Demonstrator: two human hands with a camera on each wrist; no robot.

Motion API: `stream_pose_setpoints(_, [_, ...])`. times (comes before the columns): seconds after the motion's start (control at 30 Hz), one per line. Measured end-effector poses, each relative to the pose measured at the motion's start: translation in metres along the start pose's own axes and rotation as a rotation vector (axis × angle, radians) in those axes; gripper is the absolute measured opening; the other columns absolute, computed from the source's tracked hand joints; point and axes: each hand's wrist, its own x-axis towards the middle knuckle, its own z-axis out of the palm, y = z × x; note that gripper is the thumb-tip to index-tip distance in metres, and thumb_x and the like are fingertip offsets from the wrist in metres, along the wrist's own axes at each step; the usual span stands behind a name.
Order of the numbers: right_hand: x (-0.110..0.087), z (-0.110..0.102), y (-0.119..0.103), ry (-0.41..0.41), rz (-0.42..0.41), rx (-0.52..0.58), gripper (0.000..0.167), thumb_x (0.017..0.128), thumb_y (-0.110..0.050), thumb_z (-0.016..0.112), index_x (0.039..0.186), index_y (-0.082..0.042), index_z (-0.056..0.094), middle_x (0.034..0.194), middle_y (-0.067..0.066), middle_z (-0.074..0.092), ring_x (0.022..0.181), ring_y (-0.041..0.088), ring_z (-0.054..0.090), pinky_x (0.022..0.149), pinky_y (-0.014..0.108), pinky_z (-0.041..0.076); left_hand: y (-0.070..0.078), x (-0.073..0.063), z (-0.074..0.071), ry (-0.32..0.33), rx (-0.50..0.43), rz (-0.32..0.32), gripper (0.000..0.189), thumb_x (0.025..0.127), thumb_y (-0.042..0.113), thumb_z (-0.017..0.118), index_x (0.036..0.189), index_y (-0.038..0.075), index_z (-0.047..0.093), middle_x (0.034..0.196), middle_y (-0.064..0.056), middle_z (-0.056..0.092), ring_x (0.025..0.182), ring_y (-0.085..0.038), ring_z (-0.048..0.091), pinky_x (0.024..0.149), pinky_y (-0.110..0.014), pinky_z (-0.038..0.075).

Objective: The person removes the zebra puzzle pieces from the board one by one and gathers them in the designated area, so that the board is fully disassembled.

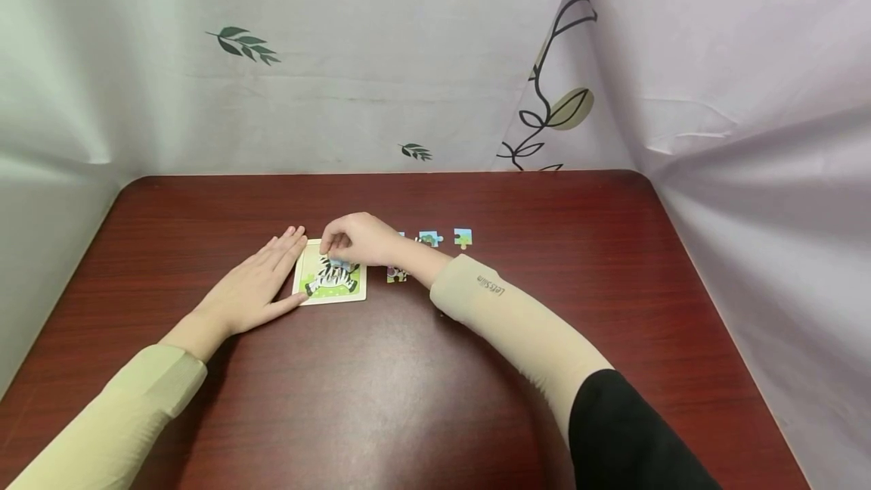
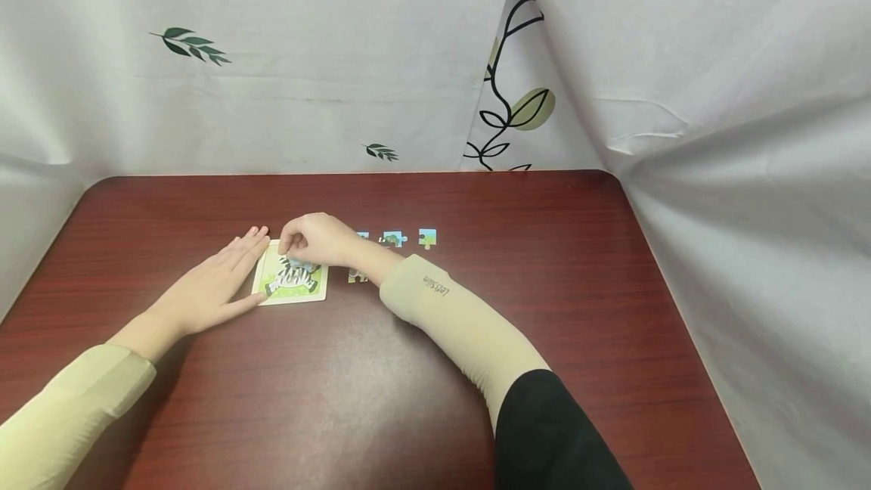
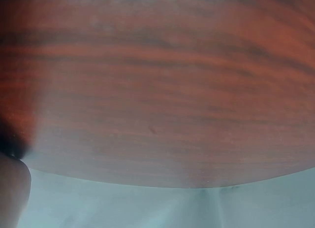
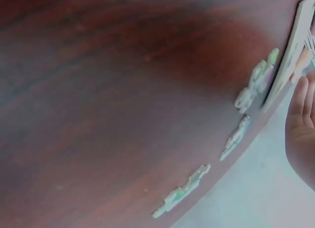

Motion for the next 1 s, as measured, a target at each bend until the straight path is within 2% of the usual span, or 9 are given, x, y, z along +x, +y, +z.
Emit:
stream_pose_setpoints(0.2, [-0.005,-0.014,-0.003,-0.005,-0.017,0.055,0.013,0.102,-0.01,0.068,0.11,-0.009,0.078,0.109,0.005,0.079,0.1,0.012,0.071,0.088,0.01,0.053,0.0,0.002,0.001,-0.006,-0.002,-0.004,0.093,0.1,0.044,0.068,0.166,-0.005,0.023,0.174,-0.025,0.025,0.165,-0.036,0.021,0.135,-0.021,-0.005])
stream_pose_setpoints(0.47, [-0.023,-0.033,-0.001,0.001,-0.016,0.061,0.008,0.098,-0.011,0.076,0.104,-0.008,0.08,0.101,0.004,0.08,0.093,0.012,0.072,0.085,0.013,0.055,0.0,0.001,0.0,0.003,0.004,-0.001,0.093,0.1,0.044,0.067,0.165,-0.005,0.024,0.174,-0.026,0.025,0.166,-0.034,0.019,0.135,-0.021,-0.005])
stream_pose_setpoints(0.77, [-0.056,-0.053,0.022,0.018,0.039,0.07,0.004,0.095,-0.008,0.078,0.098,-0.008,0.08,0.095,0.004,0.08,0.087,0.013,0.073,0.082,0.017,0.058,0.0,0.001,-0.001,-0.003,0.02,0.007,0.093,0.1,0.045,0.067,0.165,-0.006,0.024,0.174,-0.026,0.025,0.166,-0.035,0.02,0.135,-0.02,-0.007])
stream_pose_setpoints(1.0, [-0.077,-0.06,0.042,0.046,0.085,0.083,0.004,0.094,-0.006,0.078,0.097,-0.005,0.08,0.092,0.006,0.079,0.086,0.014,0.072,0.08,0.018,0.059,0.001,0.002,-0.002,-0.001,0.021,0.008,0.093,0.1,0.045,0.067,0.165,-0.006,0.024,0.173,-0.027,0.025,0.165,-0.037,0.022,0.135,-0.021,-0.006])
